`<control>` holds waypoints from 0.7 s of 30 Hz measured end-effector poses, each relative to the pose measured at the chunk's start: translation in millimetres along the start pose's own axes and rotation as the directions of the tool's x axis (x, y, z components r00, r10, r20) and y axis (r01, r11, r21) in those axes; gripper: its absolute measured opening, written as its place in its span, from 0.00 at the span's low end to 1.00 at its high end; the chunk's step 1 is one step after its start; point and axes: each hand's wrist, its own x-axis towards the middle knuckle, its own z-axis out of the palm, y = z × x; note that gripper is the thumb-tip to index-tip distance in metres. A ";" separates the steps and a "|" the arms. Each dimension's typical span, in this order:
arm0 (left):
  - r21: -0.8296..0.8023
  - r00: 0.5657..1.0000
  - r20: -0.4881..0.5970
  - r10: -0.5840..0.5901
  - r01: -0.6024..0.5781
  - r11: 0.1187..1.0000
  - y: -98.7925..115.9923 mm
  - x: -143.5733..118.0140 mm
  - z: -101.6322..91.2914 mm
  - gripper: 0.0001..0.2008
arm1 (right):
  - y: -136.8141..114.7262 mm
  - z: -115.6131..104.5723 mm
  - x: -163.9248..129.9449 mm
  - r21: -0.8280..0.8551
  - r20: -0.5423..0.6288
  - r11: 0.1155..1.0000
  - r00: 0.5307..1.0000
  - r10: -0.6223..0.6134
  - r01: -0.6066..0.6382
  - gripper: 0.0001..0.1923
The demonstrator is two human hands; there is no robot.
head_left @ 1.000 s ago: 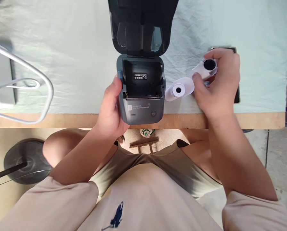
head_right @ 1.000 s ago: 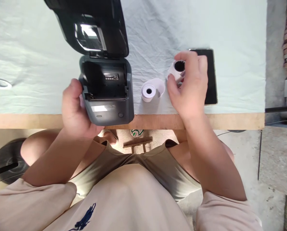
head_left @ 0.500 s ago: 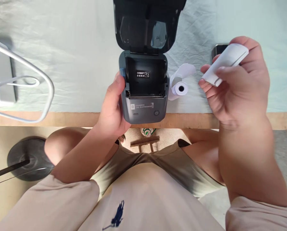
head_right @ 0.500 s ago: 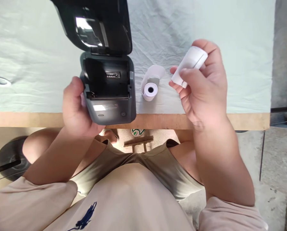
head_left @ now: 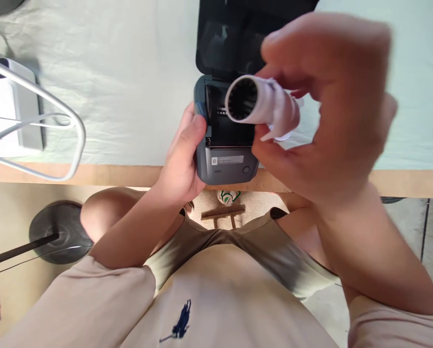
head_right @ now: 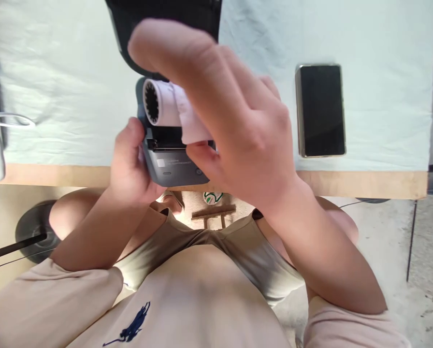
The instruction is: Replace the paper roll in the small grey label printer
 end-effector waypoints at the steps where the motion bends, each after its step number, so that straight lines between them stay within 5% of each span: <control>1: -0.012 1.000 0.011 0.008 -0.008 1.000 -0.6 -0.9 -1.6 0.11 | -5.5 2.0 2.4 -0.075 0.001 0.997 1.000 -0.022 0.022 0.30; 4: -0.014 0.999 0.024 0.033 -0.033 0.999 -1.8 -3.6 -5.1 0.10 | -14.9 6.7 6.2 -0.251 0.036 0.967 0.999 -0.033 0.041 0.33; 8: -0.016 0.999 0.045 0.023 -0.022 1.000 -0.7 -3.9 -6.2 0.10 | -9.1 16.4 3.5 -0.326 -0.068 0.939 0.988 -0.138 0.109 0.14; 13: -0.004 0.997 0.074 0.007 -0.006 1.000 1.5 0.4 -6.7 0.18 | -0.9 32.6 -5.5 -0.250 -0.293 0.907 0.866 -0.405 0.339 0.12; 19: 0.042 0.996 0.082 -0.045 0.041 0.998 7.8 -1.9 -17.7 0.12 | 1.7 32.7 -23.3 -0.145 -0.203 0.873 0.849 -0.487 0.466 0.08; 21: 0.042 0.993 0.059 -0.103 0.101 0.994 9.8 -3.1 -18.4 0.20 | 8.7 27.5 -22.6 -0.110 -0.182 0.859 0.840 -0.512 0.500 0.11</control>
